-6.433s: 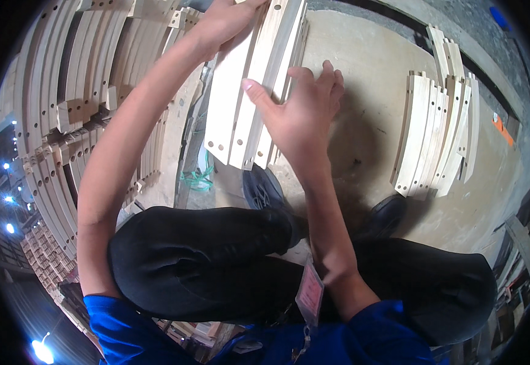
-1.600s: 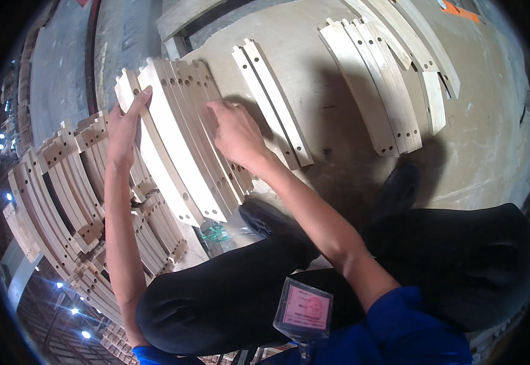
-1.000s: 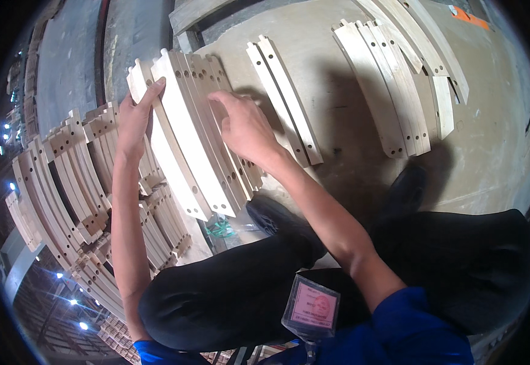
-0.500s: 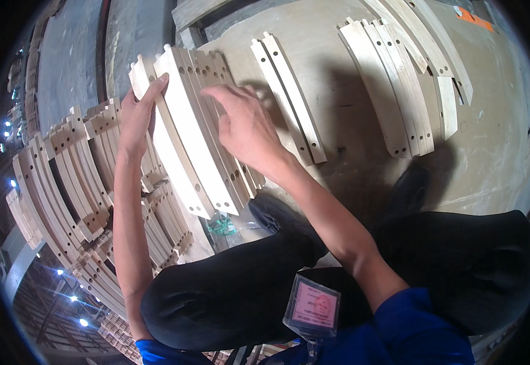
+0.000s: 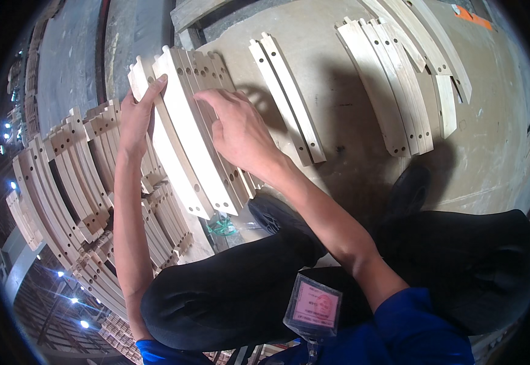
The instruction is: The person sits on the floor and sorts small wooden pieces into neat stacks. They then stand and move to a workbench, where they continue to organize and stack the wooden pieces.
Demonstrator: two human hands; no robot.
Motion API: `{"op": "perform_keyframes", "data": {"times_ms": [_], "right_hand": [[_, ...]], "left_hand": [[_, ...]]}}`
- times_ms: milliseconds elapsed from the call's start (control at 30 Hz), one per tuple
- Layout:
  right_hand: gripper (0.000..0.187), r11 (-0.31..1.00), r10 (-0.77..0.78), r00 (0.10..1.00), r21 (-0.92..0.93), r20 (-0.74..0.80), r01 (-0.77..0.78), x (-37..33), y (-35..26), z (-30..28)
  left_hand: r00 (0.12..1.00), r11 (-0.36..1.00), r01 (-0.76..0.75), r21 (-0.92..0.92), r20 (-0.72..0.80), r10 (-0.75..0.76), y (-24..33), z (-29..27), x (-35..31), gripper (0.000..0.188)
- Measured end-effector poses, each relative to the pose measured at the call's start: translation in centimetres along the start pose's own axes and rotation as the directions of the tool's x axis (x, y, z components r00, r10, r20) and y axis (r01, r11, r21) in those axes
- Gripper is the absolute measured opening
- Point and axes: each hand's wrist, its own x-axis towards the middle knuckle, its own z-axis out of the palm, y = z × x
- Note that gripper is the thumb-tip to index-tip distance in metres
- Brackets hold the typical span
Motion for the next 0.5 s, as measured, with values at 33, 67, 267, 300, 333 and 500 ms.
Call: {"op": "perform_keyframes", "data": {"times_ms": [33,67,267,300,333,500], "right_hand": [[0.048,1.000,0.006,1.000,-0.003,0.010,-0.006,0.0,0.0,0.0],[0.048,1.000,0.011,1.000,-0.006,0.020,-0.011,0.1,0.0,-0.1],[0.052,0.999,0.007,1.000,-0.043,-0.003,-0.007,-0.3,-0.7,0.2],[0.053,0.999,0.003,1.000,-0.046,0.009,-0.003,-0.3,-0.8,0.3],[0.053,1.000,-0.001,1.000,-0.024,-0.025,0.000,-0.3,-0.5,0.3],[0.048,0.895,0.042,0.953,-0.412,-0.301,-0.170,-0.1,0.7,-1.4]], "left_hand": [[1.000,1.000,0.003,0.005,0.005,-0.003,0.1,0.1,0.0,0.057],[1.000,1.000,-0.001,0.006,0.003,0.001,0.2,0.1,-0.1,0.057],[1.000,1.000,-0.007,0.001,0.006,0.007,0.3,0.2,-0.4,0.055],[1.000,1.000,-0.005,-0.002,0.006,0.005,0.3,0.2,-0.5,0.054],[1.000,1.000,-0.011,-0.005,0.013,0.011,0.6,0.4,-0.4,0.054],[0.998,0.995,-0.044,0.089,-0.036,0.048,0.8,0.1,-1.0,0.055]]}}
